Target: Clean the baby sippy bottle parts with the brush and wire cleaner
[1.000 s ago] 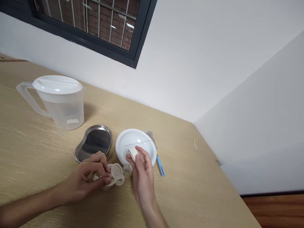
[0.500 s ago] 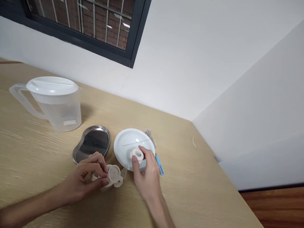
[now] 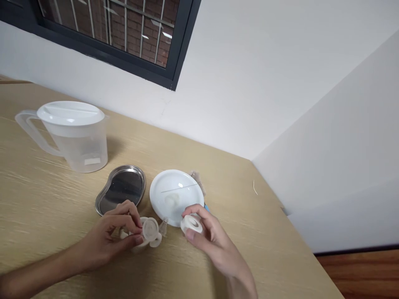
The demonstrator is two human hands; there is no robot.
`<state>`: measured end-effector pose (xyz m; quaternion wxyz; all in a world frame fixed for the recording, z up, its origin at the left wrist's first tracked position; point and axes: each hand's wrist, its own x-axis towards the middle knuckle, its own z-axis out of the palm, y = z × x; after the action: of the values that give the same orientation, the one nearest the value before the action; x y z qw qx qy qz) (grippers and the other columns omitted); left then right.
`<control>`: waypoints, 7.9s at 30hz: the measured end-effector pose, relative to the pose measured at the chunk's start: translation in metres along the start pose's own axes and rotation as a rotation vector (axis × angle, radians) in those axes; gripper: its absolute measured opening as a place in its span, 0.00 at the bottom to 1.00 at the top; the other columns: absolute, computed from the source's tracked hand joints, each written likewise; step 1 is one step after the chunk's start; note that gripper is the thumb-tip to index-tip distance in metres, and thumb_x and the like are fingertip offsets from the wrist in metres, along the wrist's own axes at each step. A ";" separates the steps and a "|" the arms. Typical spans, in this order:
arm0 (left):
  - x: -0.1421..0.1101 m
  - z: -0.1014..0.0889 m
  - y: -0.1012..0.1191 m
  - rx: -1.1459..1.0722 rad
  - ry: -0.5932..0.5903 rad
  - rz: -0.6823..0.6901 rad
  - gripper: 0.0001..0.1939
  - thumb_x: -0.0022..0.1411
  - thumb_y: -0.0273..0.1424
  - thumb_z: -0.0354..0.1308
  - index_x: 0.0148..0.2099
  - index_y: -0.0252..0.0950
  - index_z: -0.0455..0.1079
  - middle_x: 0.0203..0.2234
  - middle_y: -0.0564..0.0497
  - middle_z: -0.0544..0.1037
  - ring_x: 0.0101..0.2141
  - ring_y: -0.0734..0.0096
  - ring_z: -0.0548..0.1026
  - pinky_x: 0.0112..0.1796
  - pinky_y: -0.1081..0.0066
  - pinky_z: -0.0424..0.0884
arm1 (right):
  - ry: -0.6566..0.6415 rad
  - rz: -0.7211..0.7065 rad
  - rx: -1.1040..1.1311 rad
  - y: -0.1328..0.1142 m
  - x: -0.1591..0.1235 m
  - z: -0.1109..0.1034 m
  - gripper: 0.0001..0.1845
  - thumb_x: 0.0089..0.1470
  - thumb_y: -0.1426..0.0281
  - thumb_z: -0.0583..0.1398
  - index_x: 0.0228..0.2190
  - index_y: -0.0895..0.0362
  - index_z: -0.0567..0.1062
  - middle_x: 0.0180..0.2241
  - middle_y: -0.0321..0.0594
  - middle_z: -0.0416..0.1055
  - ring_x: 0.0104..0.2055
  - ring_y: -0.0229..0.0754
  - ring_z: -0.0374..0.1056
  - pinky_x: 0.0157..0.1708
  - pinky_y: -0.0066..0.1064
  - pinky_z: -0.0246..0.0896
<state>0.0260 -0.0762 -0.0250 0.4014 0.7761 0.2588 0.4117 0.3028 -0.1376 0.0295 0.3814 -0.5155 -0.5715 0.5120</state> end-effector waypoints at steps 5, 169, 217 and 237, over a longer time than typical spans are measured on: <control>-0.001 0.001 0.001 0.000 0.012 -0.007 0.08 0.63 0.29 0.64 0.30 0.37 0.74 0.33 0.54 0.75 0.36 0.74 0.74 0.41 0.69 0.66 | 0.071 -0.028 -0.122 0.004 0.007 0.003 0.10 0.55 0.63 0.57 0.35 0.54 0.75 0.30 0.37 0.68 0.30 0.39 0.60 0.30 0.30 0.56; -0.001 -0.004 -0.021 0.114 -0.188 -0.141 0.41 0.45 0.45 0.75 0.60 0.46 0.67 0.51 0.49 0.77 0.52 0.52 0.69 0.55 0.52 0.62 | 0.523 -0.586 0.026 -0.030 0.031 0.014 0.18 0.45 0.61 0.72 0.38 0.51 0.76 0.38 0.39 0.67 0.41 0.43 0.64 0.40 0.34 0.58; -0.001 -0.003 -0.022 0.021 -0.131 -0.225 0.32 0.50 0.39 0.72 0.57 0.43 0.70 0.55 0.44 0.74 0.54 0.52 0.72 0.55 0.52 0.70 | 0.866 0.027 -0.159 0.071 0.066 -0.052 0.28 0.38 0.53 0.72 0.37 0.55 0.74 0.32 0.42 0.77 0.36 0.47 0.74 0.34 0.35 0.70; 0.002 -0.009 -0.015 0.184 -0.181 -0.258 0.55 0.36 0.42 0.78 0.66 0.45 0.60 0.52 0.45 0.76 0.53 0.49 0.68 0.52 0.52 0.69 | 1.016 -0.590 -0.711 0.033 0.045 -0.003 0.15 0.55 0.60 0.63 0.41 0.54 0.71 0.41 0.45 0.72 0.47 0.51 0.66 0.54 0.46 0.54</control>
<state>0.0187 -0.0629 -0.0332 0.3996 0.8039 0.3555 0.2600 0.3046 -0.0949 -0.0061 0.5331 -0.6085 -0.5716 -0.1372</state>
